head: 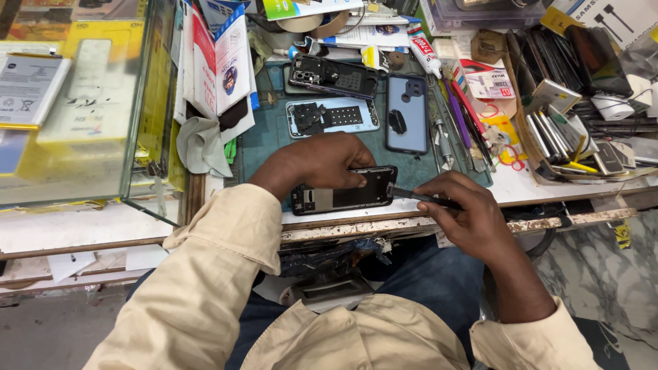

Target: The person disassembles a smartphone, removes internal components, cleans the chassis with a brush, and reassembles parts. They handle the phone body, a battery, and small internal pieces using a metal tool and a purple brush on a cluttered workbench.

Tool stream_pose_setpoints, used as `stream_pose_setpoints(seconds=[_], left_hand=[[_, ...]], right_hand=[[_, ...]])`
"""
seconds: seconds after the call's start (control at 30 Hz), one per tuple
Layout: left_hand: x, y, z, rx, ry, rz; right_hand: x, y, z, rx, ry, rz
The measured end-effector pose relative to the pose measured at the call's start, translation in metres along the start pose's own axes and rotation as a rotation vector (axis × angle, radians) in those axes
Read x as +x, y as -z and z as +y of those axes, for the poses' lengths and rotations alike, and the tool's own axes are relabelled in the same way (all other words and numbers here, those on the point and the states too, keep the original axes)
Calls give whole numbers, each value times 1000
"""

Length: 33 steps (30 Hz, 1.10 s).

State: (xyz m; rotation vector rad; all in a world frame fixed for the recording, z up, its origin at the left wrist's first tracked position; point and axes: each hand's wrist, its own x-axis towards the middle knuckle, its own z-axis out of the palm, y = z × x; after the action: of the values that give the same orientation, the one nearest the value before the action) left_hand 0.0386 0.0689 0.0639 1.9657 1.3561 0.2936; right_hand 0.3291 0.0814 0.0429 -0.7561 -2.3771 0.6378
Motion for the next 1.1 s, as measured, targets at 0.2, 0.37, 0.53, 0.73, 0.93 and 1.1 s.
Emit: stream_pose_setpoints(seconds=[0.2, 0.37, 0.53, 0.73, 0.93, 1.1], left_hand=[[4, 9, 3, -22, -14, 35], [2, 8, -3, -33, -25, 50], [5, 7, -7, -59, -46, 27], [8, 4, -8, 18, -45, 28], [3, 0, -7, 26, -43, 92], [-1, -3, -3, 17, -22, 133]], right_hand=[[-6, 2, 3, 44, -130, 85], [-11, -1, 7, 61, -131, 113], [-15, -6, 7, 58, -175, 110], [-12, -7, 2, 35, -28, 105], [-1, -7, -3, -220, 112, 18], [9, -6, -1, -366, 161, -127]])
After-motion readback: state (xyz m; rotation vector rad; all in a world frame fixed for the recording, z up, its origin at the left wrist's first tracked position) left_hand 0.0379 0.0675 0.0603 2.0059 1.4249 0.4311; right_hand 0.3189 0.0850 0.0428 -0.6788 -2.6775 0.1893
